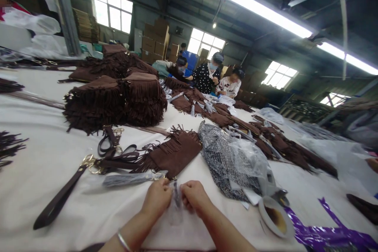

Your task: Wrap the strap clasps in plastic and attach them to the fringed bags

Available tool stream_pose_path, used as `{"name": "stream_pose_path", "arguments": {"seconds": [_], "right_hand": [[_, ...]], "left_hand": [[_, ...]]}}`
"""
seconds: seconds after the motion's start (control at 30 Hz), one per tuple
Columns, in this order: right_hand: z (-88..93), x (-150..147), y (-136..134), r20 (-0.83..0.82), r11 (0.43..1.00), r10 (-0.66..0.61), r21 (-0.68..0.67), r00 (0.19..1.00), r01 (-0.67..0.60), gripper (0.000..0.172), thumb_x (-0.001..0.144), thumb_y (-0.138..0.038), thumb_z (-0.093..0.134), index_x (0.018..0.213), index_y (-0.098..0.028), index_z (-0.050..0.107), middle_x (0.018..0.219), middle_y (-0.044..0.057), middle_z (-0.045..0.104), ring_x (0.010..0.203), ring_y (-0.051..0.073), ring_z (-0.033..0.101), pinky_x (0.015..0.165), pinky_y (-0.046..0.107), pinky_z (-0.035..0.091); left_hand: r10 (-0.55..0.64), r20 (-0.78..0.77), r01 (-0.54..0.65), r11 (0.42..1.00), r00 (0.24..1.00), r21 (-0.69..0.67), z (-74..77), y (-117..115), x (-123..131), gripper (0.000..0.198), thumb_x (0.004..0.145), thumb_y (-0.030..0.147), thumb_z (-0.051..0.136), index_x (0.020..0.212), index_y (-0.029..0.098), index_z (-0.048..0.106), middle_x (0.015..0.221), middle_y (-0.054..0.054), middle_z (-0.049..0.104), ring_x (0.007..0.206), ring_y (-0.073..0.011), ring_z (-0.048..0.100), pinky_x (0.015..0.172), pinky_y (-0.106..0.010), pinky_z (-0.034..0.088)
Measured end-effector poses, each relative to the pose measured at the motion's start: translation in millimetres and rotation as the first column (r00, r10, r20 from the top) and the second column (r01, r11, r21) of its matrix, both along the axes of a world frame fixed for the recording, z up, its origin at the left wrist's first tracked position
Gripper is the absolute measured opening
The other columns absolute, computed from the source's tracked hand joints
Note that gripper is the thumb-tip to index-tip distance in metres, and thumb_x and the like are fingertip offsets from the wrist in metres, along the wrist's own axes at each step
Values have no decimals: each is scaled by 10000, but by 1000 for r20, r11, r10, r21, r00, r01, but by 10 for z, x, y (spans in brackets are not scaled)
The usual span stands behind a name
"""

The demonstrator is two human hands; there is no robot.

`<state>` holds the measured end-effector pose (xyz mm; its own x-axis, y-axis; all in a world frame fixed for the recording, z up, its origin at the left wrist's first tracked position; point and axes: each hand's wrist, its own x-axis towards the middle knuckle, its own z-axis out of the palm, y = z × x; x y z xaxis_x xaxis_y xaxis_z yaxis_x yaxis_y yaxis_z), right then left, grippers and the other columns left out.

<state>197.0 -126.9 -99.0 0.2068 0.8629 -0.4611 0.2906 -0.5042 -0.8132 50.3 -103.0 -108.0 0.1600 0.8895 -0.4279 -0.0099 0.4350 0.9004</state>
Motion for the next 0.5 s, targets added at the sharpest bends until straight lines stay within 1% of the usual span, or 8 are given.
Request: {"name": "stream_pose_path", "arguments": {"seconds": [0.07,0.13,0.23,0.3,0.37,0.43,0.5], "right_hand": [[5,-17,39,-14,1000,-2,-24,1000,2,190,686,-283,510,529,-181,545,330,-39,454,239,87,325,290,190,184],[3,-40,97,-25,1000,-12,-19,1000,12,162,658,-233,519,508,-176,543,307,-47,428,230,76,302,282,182,172],[-16,-73,180,-56,999,-52,6,997,52,172,646,-177,496,475,-186,481,287,-61,380,241,71,296,290,175,176],[-30,-91,216,-79,996,-89,18,993,90,187,655,-164,480,477,-197,434,292,-68,363,259,74,316,302,171,191],[-27,-108,231,-98,993,-114,30,989,117,172,655,-156,476,497,-200,425,312,-70,373,278,79,338,312,172,203],[-6,-120,230,-111,990,-122,53,986,128,142,642,-142,478,515,-195,447,344,-65,404,303,85,363,325,180,223],[15,-120,225,-114,986,-129,94,985,140,122,630,-127,489,522,-183,476,380,-59,427,342,86,383,352,187,256]], "left_hand": [[21,-46,-19,999,999,38,-4,26,-26,175,615,158,664,775,206,613,529,24,568,583,-176,581,548,-236,386],[33,-78,-28,998,996,60,-1,43,-33,141,631,187,668,754,203,599,566,12,593,625,-178,600,564,-232,390],[32,-105,-27,998,994,49,18,32,5,135,679,279,661,739,194,574,565,5,592,568,-163,585,534,-234,395],[23,-112,-21,999,993,27,36,-3,54,197,716,366,637,731,185,559,569,-5,594,520,-153,567,507,-241,403],[2,-84,-3,1000,997,-10,45,-44,109,282,738,453,608,729,175,558,602,-31,617,525,-157,581,507,-256,426],[-20,-1,20,997,1000,-81,30,-58,159,359,736,530,592,740,171,573,637,-57,643,569,-177,613,526,-278,453],[-46,74,57,985,996,-160,-16,-15,198,408,709,586,602,715,178,580,626,-68,648,587,-202,626,528,-301,464]]}}
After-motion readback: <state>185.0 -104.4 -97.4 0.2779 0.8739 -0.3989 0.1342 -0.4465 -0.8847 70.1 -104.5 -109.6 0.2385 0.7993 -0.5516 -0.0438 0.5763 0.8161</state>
